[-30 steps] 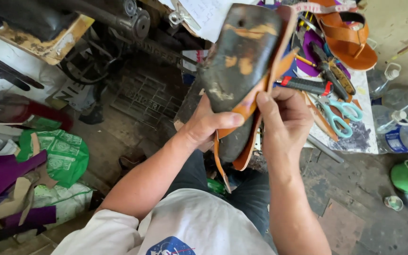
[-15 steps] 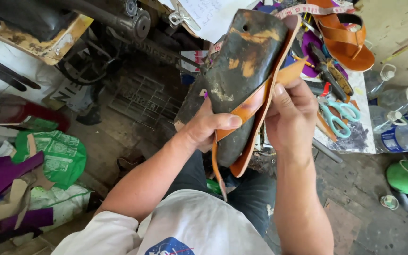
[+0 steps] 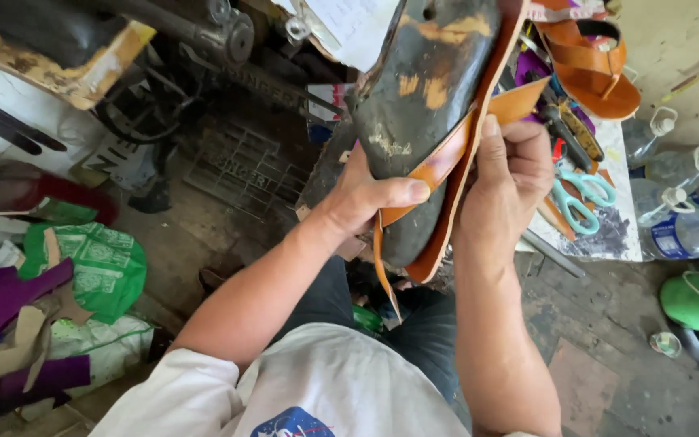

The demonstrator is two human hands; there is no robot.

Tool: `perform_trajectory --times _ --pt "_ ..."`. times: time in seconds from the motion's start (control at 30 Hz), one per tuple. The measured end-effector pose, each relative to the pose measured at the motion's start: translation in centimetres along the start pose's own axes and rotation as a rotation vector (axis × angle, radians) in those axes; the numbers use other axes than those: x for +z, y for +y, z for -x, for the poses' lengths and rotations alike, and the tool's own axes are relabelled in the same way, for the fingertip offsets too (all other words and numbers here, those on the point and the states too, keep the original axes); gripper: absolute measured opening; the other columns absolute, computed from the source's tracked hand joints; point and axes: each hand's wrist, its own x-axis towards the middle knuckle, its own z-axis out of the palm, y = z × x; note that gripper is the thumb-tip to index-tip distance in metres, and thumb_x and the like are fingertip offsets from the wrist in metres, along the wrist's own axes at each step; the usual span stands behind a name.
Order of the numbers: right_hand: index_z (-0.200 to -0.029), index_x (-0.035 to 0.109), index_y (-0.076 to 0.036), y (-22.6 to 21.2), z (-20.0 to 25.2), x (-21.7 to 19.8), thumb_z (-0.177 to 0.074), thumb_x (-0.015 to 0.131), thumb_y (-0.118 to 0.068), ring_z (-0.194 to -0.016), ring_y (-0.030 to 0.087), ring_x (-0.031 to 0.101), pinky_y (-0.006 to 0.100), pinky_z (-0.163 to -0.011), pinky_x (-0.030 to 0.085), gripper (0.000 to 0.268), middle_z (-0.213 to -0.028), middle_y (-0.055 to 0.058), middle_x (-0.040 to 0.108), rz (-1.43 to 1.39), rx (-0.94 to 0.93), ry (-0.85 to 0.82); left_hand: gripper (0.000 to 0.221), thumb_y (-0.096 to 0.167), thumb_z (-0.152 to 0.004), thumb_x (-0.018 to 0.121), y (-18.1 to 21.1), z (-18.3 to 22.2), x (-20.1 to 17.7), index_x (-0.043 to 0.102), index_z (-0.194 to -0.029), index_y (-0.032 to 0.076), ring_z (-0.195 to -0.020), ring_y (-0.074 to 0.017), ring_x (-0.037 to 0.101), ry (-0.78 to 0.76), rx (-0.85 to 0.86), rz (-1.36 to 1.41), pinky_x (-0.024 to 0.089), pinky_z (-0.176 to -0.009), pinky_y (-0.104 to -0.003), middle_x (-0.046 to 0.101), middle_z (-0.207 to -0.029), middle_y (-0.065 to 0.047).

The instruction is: Hammering a leather strap onto a sandal base while it is mounted on a shoe last

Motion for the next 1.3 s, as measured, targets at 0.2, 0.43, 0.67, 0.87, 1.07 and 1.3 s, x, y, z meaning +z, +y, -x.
perform_trajectory --times 0.2,0.43,0.67,0.87,1.07,1.3 --pt "-0.093 0.057 -0.009 -3.3 2.1 0.7 -0.1 0.074 -0.017 -0.062 0.006 0.05 0.017 -0.053 0.042 0.021 -0.074 0.001 0.053 0.002 0.178 0.056 0.062 0.006 -0.065 0.095 -0.1 -0.9 -0.6 0.062 -0.118 0.007 -0.097 -0.0111 0.065 0.013 0.043 -0.163 0.057 -0.088 -0.039 0.072 -0.101 -0.007" --pt "-0.141 0.047 0.005 -6.1 3.3 -1.3 -0.086 0.071 -0.043 -0.113 0.032 0.065 0.049 -0.093 0.059 0.077 -0.124 0.024 0.062 0.081 0.285 -0.35 0.105 0.032 -0.068 0.094 1.3 -1.0 1.6 0.033 -0.153 0.014 -0.129 -0.0322 0.055 -0.075 0.007 -0.762 0.049 -0.11 -0.052 0.055 -0.142 -0.02" --pt "-0.121 0.061 -0.005 -3.8 2.2 -3.9 -0.077 0.087 -0.022 -0.095 0.011 0.067 0.027 -0.09 0.056 0.054 -0.106 0.004 0.072 -0.049 0.31 -0.097 0.133 0.044 -0.073 0.101 1.0 -3.4 3.2 0.003 -0.161 0.022 -0.132 -0.0465 0.053 -0.43 -0.04 -1.288 0.055 -0.102 -0.057 0.047 -0.146 -0.034" --pt "-0.111 0.064 -0.008 -4.4 0.6 -6.3 -0.082 0.085 -0.035 -0.059 0.005 0.052 0.018 -0.044 0.036 0.045 -0.086 -0.002 0.065 -0.169 0.416 -0.081 0.105 0.036 -0.086 0.089 2.1 -4.9 -0.5 0.017 -0.162 0.021 -0.151 -0.0351 0.051 -0.524 -0.286 -0.329 0.043 -0.129 -0.047 0.046 -0.162 -0.022" --pt "-0.12 0.062 -0.006 -3.7 0.3 -6.2 -0.082 0.087 -0.034 -0.099 0.016 0.071 0.023 -0.075 0.058 0.053 -0.114 0.005 0.073 -0.212 0.423 -0.12 0.1 0.025 -0.081 0.087 0.5 -3.5 -0.4 0.027 -0.16 0.007 -0.147 -0.0289 0.05 -0.357 -0.389 -0.103 0.046 -0.124 -0.041 0.043 -0.161 -0.019" --pt "-0.11 0.062 -0.007 -2.1 -0.1 -6.5 -0.076 0.09 -0.032 -0.056 0.002 0.052 0.014 -0.038 0.035 0.051 -0.091 0.0 0.069 -0.189 0.484 0.015 0.101 0.032 -0.081 0.085 1.1 -3.9 0.6 0.027 -0.159 0.006 -0.148 -0.0269 0.046 -0.375 -0.379 -0.239 0.041 -0.127 -0.04 0.041 -0.16 -0.014"
